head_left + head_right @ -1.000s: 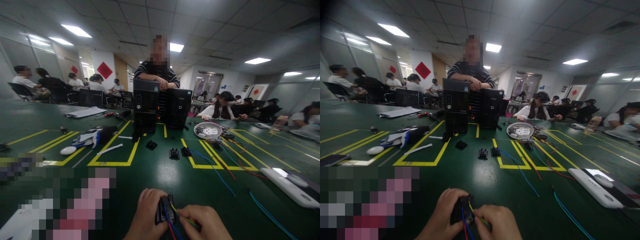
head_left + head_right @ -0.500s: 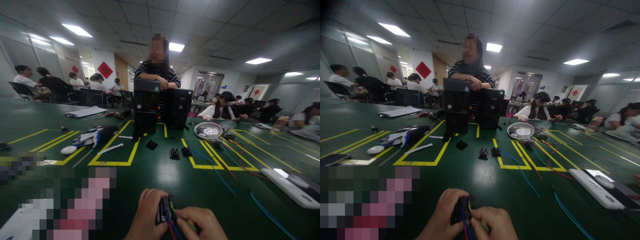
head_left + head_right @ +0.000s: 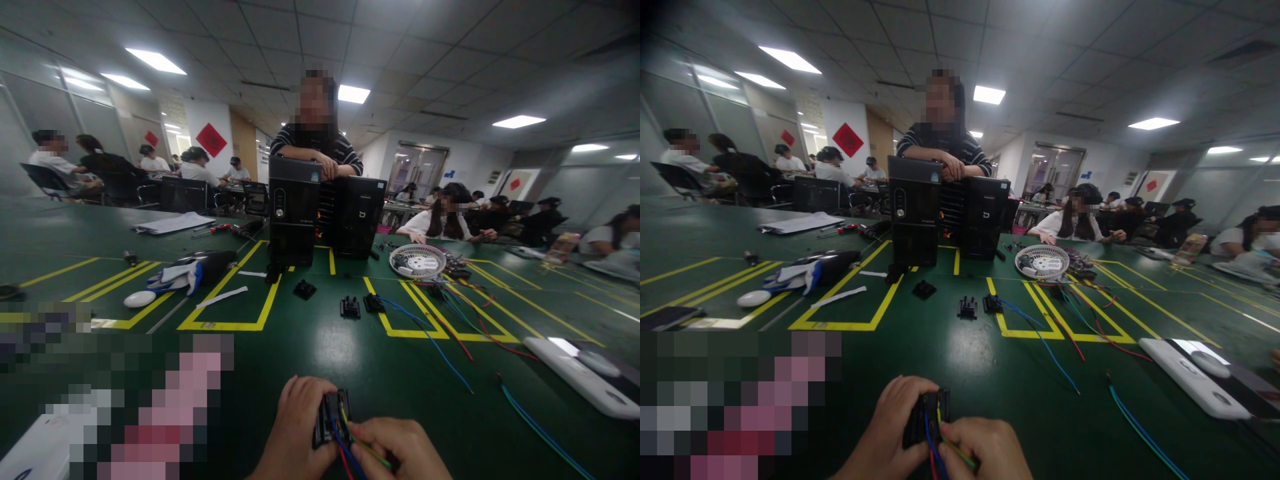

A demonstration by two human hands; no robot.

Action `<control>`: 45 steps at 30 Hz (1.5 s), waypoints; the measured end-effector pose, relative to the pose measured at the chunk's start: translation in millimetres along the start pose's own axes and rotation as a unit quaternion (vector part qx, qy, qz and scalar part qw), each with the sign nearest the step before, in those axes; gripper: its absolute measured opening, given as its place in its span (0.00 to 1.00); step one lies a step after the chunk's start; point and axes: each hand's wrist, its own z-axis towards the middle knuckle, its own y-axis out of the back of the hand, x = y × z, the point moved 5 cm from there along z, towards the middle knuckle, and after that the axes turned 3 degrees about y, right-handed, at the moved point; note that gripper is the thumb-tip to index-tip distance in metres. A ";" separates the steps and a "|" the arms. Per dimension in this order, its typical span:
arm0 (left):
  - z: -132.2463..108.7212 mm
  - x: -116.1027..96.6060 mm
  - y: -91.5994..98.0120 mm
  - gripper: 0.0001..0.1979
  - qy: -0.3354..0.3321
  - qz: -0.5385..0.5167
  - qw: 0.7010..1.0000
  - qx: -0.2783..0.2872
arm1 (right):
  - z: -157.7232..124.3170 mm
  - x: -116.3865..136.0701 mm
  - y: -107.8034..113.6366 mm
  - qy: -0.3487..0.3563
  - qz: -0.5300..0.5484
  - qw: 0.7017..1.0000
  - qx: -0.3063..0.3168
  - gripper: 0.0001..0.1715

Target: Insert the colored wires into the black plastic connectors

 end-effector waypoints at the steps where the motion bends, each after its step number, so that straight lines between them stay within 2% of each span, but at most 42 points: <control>1: 0.2 -0.4 0.3 0.19 0.000 0.001 1.000 0.001 | 0.1 0.2 1.2 -0.004 -0.004 1.000 0.000 0.13; 11: 0.8 -1.9 3.1 0.18 0.014 0.007 1.000 -0.002 | -1.3 -0.1 18.8 -0.055 -0.023 0.998 -0.023 0.15; 21: -1.0 -2.3 3.1 0.19 0.019 -0.002 1.000 -0.001 | -2.0 -4.2 19.5 -0.087 -0.022 0.995 -0.033 0.14; 28: -0.4 -1.7 3.3 0.19 0.008 -0.001 1.000 -0.007 | -0.2 2.8 9.1 -0.031 0.006 0.999 -0.007 0.15; 34: 0.0 0.9 1.3 0.20 0.004 0.005 1.000 -0.015 | 0.1 0.6 -1.0 -0.023 0.020 0.999 0.018 0.13; 41: 0.9 -0.2 2.6 0.20 0.010 0.002 1.000 -0.014 | -0.2 0.9 5.2 -0.044 -0.016 0.998 0.048 0.12; 45: -0.2 1.7 1.1 0.20 0.006 0.003 1.000 -0.012 | -0.1 2.0 14.4 -0.053 -0.048 0.997 0.034 0.14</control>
